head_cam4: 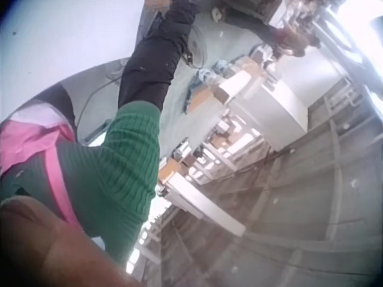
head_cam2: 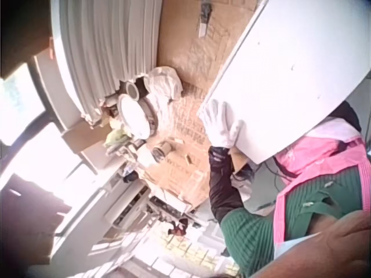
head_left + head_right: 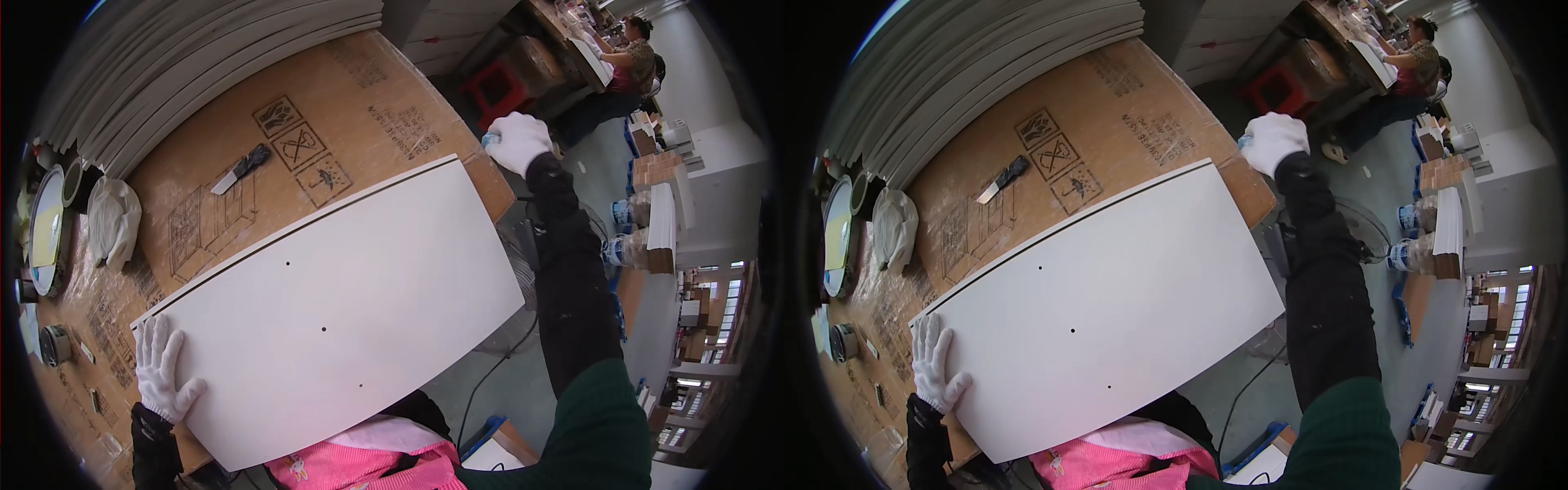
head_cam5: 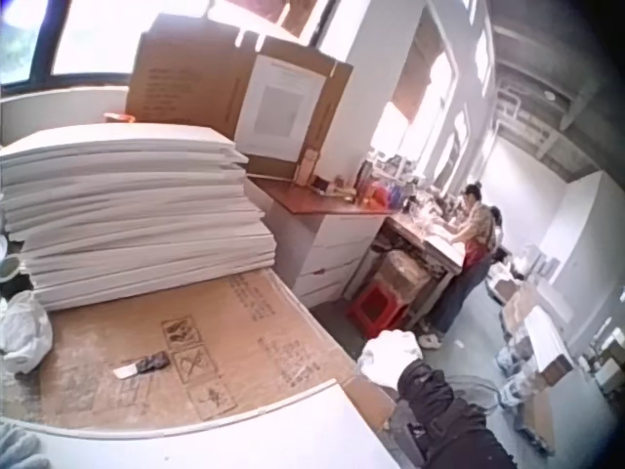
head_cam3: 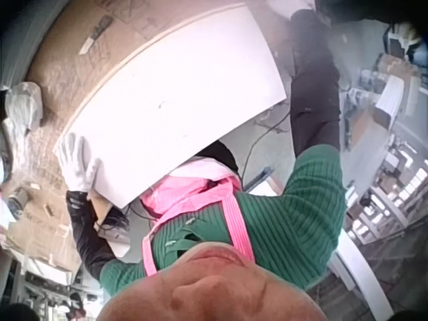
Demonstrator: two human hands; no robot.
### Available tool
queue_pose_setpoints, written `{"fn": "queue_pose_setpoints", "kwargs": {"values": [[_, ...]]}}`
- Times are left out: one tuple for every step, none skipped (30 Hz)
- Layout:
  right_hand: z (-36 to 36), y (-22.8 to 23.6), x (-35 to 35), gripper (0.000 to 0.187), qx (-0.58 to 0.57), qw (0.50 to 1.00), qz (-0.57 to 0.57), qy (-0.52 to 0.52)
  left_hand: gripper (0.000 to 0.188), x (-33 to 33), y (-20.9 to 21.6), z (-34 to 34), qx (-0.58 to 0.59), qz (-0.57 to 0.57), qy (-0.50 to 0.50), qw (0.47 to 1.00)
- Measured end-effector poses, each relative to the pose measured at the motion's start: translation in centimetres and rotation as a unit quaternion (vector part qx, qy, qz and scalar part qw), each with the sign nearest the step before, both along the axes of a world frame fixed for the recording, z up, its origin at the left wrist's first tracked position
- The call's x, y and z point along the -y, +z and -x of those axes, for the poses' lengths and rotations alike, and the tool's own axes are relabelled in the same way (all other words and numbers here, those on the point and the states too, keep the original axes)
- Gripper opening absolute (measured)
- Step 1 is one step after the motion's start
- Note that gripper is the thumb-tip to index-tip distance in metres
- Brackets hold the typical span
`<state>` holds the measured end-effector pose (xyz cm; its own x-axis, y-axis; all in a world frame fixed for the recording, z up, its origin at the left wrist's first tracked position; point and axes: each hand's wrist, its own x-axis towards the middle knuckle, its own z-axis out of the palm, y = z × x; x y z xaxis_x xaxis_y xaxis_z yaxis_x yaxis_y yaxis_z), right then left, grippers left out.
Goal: The recorder uses a blue cleaning sponge or block to wipe down and clean white boards on a workbench in a furniture factory setting.
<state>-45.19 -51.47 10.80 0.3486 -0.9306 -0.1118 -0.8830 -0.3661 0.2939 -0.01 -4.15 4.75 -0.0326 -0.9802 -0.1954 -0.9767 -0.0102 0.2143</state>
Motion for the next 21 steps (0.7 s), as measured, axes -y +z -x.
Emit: {"fn": "queue_pose_setpoints", "kwargs": {"values": [[0.7,-0.3,-0.2,0.036,0.113,0.994,-0.013,0.001,0.081,-0.1,0.1,0.1,0.008,-0.002,0.005,1.0],[1.7,-1.1,-0.3,0.039,0.303,0.948,-0.092,-0.033,0.08,0.0,0.0,0.3,0.019,0.006,0.004,1.0],[2.7,-1.9,-0.1,0.039,0.303,0.948,-0.089,-0.034,0.079,0.1,-0.1,0.6,0.03,0.012,0.004,0.999],[2.3,-2.6,-1.0,0.039,0.501,0.851,-0.149,-0.055,0.079,0.2,-0.3,1.0,0.033,0.011,0.003,0.999],[1.8,-3.2,-1.8,0.039,0.673,0.708,-0.202,-0.071,0.078,0.4,-0.6,1.6,0.029,0.064,0.017,0.997],[1.5,-3.5,-2.4,0.035,0.675,0.704,-0.202,-0.09,0.077,0.4,-0.8,1.9,0.025,0.116,0.03,0.993],[1.4,-4.2,-2.8,0.035,0.678,0.701,-0.201,-0.09,0.077,0.5,-0.9,2.0,0.03,0.116,0.028,0.992],[1.4,-5.3,-3.0,0.034,0.682,0.704,-0.176,-0.087,0.077,0.4,-1.0,2.0,0.035,0.111,0.037,0.993],[1.6,-6.4,-3.1,0.034,0.685,0.707,-0.152,-0.084,0.077,0.3,-1.0,2.0,0.039,0.105,0.046,0.993],[1.9,-7.0,-3.0,0.033,0.692,0.703,-0.145,-0.078,0.077,0.4,-1.1,2.0,0.042,0.105,0.045,0.993],[2.2,-7.6,-2.9,0.033,0.694,0.701,-0.145,-0.079,0.077,0.5,-1.1,2.0,0.039,0.105,0.04,0.993],[2.6,-8.2,-2.9,0.032,0.7,0.699,-0.135,-0.06,0.078,0.6,-1.2,2.0,0.035,0.105,0.034,0.993],[2.9,-8.7,-2.9,0.031,0.705,0.697,-0.123,-0.042,0.078,0.6,-1.2,2.0,0.037,0.105,0.032,0.993],[3.1,-9.4,-2.6,0.031,0.707,0.695,-0.122,-0.044,0.078,0.6,-1.3,2.0,0.04,0.1,0.036,0.994],[3.2,-10.3,-2.4,0.031,0.711,0.692,-0.124,-0.017,0.078,0.5,-1.4,2.0,0.041,0.094,0.041,0.994],[2.9,-10.5,-2.4,0.031,0.714,0.689,-0.126,0.01,0.078,0.4,-1.4,2.0,0.042,0.093,0.038,0.994],[2.9,-10.7,-2.4,0.031,0.714,0.688,-0.125,0.007,0.078,0.3,-1.5,2.0,0.044,0.09,0.043,0.994],[2.9,-10.7,-2.3,0.031,0.71,0.694,-0.115,-0.003,0.078,0.3,-1.5,2.0,0.046,0.087,0.049,0.994],[2.7,-10.4,-2.5,0.03,0.707,0.699,-0.108,-0.012,0.078,0.2,-1.5,2.0,0.047,0.084,0.047,0.994],[2.5,-10.2,-2.8,0.028,0.696,0.709,-0.109,-0.011,0.077,0.2,-1.4,1.9,0.051,0.08,0.051,0.994],[2.5,-10.3,-2.8,0.028,0.697,0.708,-0.11,-0.014,0.077,0.1,-1.4,1.9,0.056,0.075,0.054,0.994]]}}
